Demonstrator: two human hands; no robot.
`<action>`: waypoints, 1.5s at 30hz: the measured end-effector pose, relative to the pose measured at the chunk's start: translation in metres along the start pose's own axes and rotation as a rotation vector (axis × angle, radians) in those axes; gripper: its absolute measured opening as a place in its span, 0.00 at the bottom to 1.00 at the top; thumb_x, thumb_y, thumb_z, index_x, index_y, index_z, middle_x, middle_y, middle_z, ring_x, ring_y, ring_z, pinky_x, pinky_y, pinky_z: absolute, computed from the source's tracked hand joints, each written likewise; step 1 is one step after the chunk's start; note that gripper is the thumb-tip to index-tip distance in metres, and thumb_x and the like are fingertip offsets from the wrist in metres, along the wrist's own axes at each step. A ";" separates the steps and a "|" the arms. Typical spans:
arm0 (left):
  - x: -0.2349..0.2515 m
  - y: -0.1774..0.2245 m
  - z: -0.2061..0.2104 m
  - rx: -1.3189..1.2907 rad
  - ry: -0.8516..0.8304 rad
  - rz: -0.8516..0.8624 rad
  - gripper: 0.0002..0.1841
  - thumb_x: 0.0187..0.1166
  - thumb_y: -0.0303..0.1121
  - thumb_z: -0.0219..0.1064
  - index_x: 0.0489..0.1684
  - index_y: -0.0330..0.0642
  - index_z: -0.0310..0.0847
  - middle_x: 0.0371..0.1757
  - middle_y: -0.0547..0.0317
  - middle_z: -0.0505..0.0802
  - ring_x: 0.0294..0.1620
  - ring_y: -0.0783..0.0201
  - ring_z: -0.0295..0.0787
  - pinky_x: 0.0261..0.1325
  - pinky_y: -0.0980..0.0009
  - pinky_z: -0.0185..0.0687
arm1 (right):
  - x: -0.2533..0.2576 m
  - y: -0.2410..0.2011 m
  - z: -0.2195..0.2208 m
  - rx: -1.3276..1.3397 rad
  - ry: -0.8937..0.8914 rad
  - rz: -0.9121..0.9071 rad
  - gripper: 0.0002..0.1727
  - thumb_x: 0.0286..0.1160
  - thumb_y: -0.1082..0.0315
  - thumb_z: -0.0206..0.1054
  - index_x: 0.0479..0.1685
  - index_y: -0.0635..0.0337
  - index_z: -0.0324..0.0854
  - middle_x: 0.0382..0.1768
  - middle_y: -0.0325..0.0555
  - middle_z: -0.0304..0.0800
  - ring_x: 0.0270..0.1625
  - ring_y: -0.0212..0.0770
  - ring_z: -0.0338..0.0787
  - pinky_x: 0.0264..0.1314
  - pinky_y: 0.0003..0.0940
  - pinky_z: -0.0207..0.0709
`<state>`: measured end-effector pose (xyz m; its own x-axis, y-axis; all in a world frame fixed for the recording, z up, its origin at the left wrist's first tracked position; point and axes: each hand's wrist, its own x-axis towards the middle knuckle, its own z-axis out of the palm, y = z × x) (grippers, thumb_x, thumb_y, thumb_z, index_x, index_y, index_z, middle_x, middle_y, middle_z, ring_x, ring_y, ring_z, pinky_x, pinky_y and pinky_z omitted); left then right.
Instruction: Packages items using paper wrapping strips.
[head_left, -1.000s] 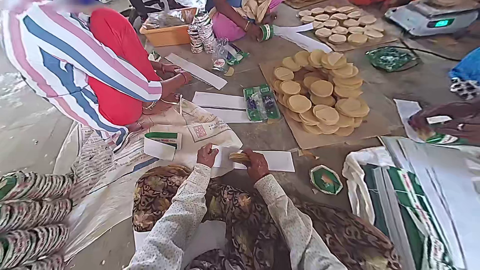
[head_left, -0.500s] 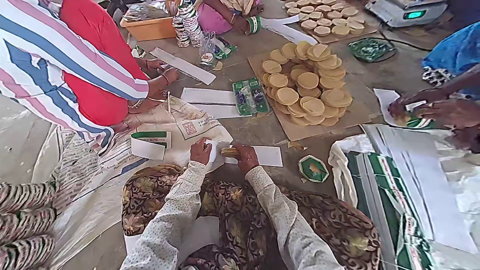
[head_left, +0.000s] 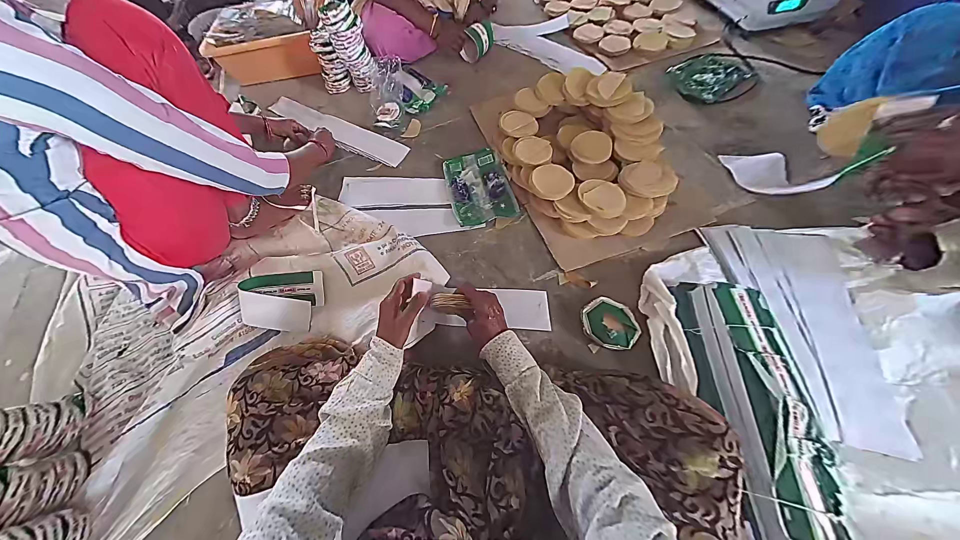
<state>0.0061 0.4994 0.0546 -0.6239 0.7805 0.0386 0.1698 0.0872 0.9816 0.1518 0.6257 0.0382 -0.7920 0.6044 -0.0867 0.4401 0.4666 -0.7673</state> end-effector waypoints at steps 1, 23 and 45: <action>-0.005 0.001 -0.004 0.047 -0.022 -0.015 0.46 0.73 0.55 0.66 0.78 0.17 0.64 0.72 0.35 0.84 0.72 0.64 0.82 0.77 0.70 0.74 | -0.001 -0.001 0.000 -0.006 0.007 -0.006 0.23 0.70 0.78 0.70 0.67 0.67 0.83 0.58 0.62 0.92 0.66 0.63 0.88 0.82 0.57 0.66; -0.027 0.008 0.036 0.120 0.085 -0.231 0.16 0.86 0.28 0.59 0.62 0.25 0.83 0.54 0.38 0.93 0.53 0.57 0.94 0.61 0.59 0.89 | -0.016 0.009 -0.033 -0.141 -0.069 0.054 0.22 0.72 0.78 0.68 0.67 0.64 0.83 0.59 0.61 0.92 0.68 0.62 0.87 0.85 0.56 0.61; -0.021 -0.008 0.047 0.302 -0.137 0.244 0.11 0.77 0.28 0.68 0.47 0.30 0.92 0.54 0.40 0.95 0.52 0.57 0.95 0.58 0.66 0.90 | -0.031 0.024 -0.026 -0.020 -0.003 0.026 0.20 0.71 0.77 0.70 0.65 0.66 0.84 0.55 0.62 0.93 0.63 0.63 0.90 0.82 0.58 0.65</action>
<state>0.0531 0.5113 0.0373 -0.4335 0.8743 0.2183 0.5294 0.0511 0.8468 0.1977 0.6354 0.0394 -0.7814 0.6146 -0.1081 0.4686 0.4634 -0.7521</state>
